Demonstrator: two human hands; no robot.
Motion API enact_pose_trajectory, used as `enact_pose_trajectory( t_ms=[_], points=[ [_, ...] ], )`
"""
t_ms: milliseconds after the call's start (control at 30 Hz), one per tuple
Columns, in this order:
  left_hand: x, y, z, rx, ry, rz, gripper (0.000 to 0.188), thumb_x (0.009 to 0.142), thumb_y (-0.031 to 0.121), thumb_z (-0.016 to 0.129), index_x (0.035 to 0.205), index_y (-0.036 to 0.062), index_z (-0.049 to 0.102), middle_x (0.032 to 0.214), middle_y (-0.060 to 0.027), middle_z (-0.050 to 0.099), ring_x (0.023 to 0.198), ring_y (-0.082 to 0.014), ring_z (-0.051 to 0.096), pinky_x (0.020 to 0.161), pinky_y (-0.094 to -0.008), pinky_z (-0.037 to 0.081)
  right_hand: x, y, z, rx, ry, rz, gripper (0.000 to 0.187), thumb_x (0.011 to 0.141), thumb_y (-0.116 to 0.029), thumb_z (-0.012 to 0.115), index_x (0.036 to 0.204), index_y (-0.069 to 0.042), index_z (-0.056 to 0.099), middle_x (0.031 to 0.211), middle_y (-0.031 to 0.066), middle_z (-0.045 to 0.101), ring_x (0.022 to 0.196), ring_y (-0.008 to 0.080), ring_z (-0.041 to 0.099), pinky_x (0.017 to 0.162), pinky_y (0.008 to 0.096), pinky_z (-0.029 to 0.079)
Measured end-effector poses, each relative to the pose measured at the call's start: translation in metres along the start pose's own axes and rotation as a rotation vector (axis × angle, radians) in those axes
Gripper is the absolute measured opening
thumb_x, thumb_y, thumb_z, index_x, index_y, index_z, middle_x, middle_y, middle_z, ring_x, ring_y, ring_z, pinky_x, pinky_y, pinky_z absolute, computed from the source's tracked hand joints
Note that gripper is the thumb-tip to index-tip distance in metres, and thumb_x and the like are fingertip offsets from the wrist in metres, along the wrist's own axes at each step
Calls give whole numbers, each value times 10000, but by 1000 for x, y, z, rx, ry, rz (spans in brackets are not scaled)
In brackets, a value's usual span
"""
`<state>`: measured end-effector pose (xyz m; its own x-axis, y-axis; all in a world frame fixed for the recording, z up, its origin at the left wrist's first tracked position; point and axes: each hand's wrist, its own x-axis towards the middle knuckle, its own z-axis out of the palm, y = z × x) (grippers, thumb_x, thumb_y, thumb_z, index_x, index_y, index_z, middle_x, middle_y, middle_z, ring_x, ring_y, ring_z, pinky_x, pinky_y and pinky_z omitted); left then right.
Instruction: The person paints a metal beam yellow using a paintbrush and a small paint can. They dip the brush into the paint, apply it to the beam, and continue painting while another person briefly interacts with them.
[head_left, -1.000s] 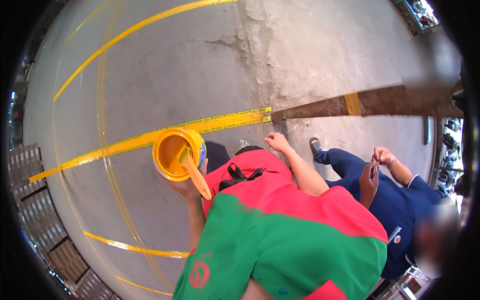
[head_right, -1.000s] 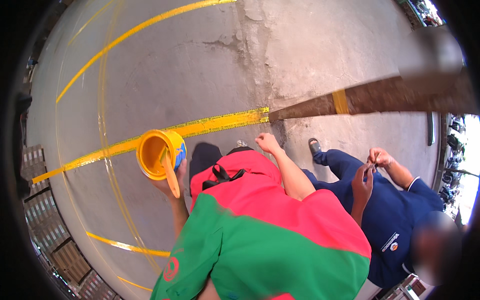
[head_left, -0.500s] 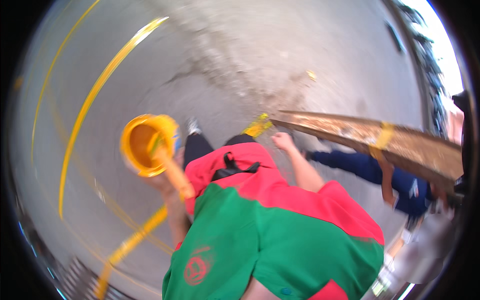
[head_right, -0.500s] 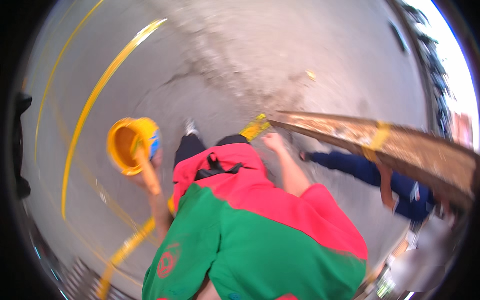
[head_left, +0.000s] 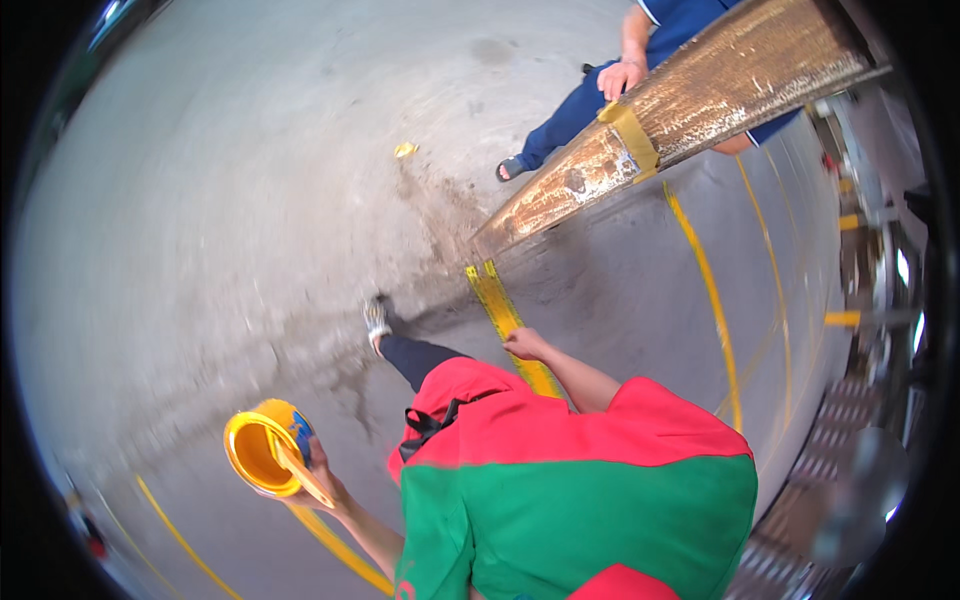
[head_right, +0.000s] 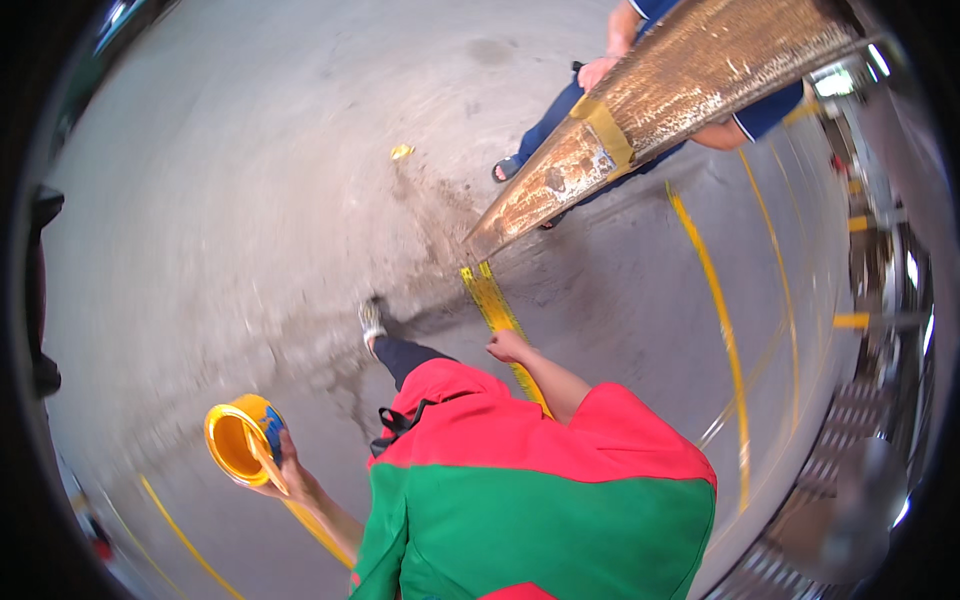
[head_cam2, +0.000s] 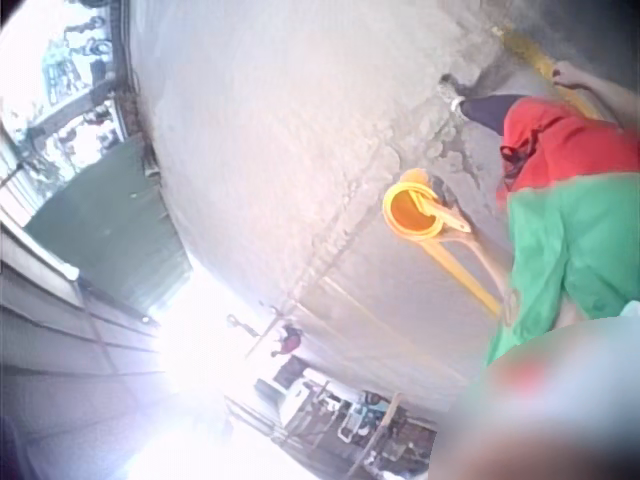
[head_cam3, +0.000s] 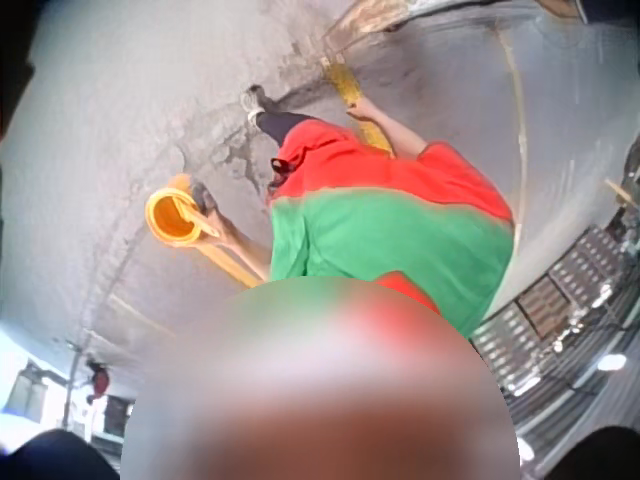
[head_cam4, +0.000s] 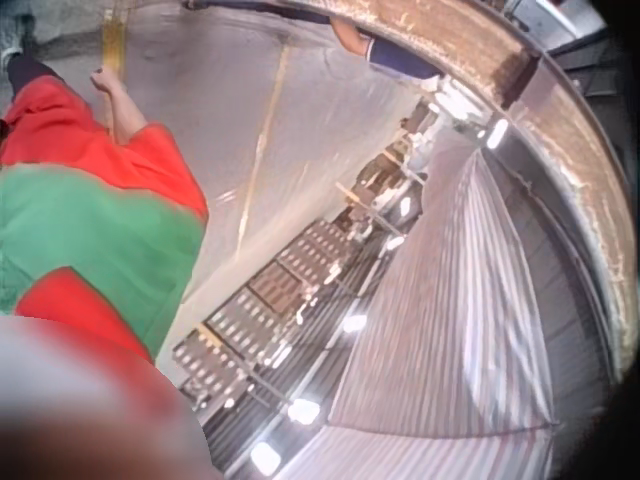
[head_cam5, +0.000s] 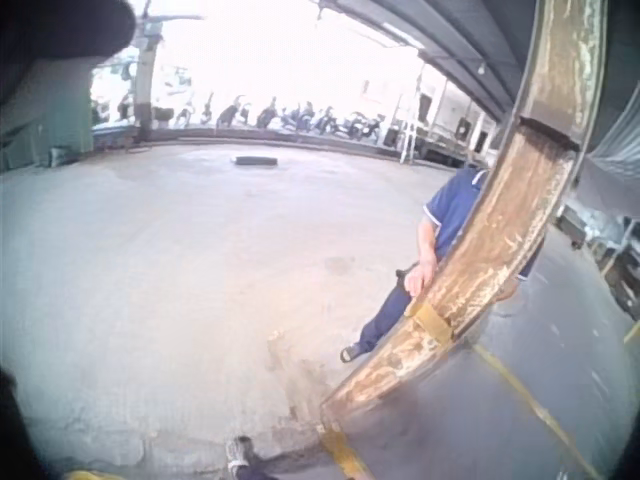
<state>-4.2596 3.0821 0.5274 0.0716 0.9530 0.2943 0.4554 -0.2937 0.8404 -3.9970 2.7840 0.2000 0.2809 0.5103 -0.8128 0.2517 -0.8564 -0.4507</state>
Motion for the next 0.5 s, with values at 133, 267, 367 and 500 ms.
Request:
enact_pose_trajectory(
  t_ms=[133, 267, 367, 500],
  points=[
    [88, -35, 60, -54, -178, 39, 929, 735, 97, 893, 1473, 12, 336, 1414, -155, 509, 1249, -296, 569, 1069, -460, 504, 42, -16, 22, 104, 21, 330, 402, 857, -379, 676, 1092, -68, 770, 1077, 181, 753, 1046, 349, 707, 928, 434, 548],
    [174, -49, 107, -95, -318, 91, 929, 734, 108, 896, 1472, 11, 340, 1416, -156, 503, 1254, -299, 565, 1070, -467, 502, 82, -96, -10, 232, 220, 215, 357, 878, -345, 676, 1073, -59, 764, 1003, 164, 764, 971, 332, 727, 893, 431, 557],
    [238, -55, 153, -157, -444, 194, 935, 732, 131, 901, 1470, 5, 340, 1434, -160, 476, 1261, -302, 552, 1064, -487, 499, 106, -175, -60, 430, 439, 60, 313, 905, -302, 671, 1073, -49, 749, 980, 159, 764, 952, 309, 733, 861, 408, 562],
    [313, -64, 228, -299, -626, 261, 932, 734, 127, 895, 1466, -13, 336, 1424, -172, 481, 1278, -300, 526, 1103, -483, 449, 134, -242, -116, 675, 787, 116, 295, 890, -291, 680, 1040, -46, 751, 1006, 171, 757, 979, 321, 727, 858, 404, 562]
  ],
)
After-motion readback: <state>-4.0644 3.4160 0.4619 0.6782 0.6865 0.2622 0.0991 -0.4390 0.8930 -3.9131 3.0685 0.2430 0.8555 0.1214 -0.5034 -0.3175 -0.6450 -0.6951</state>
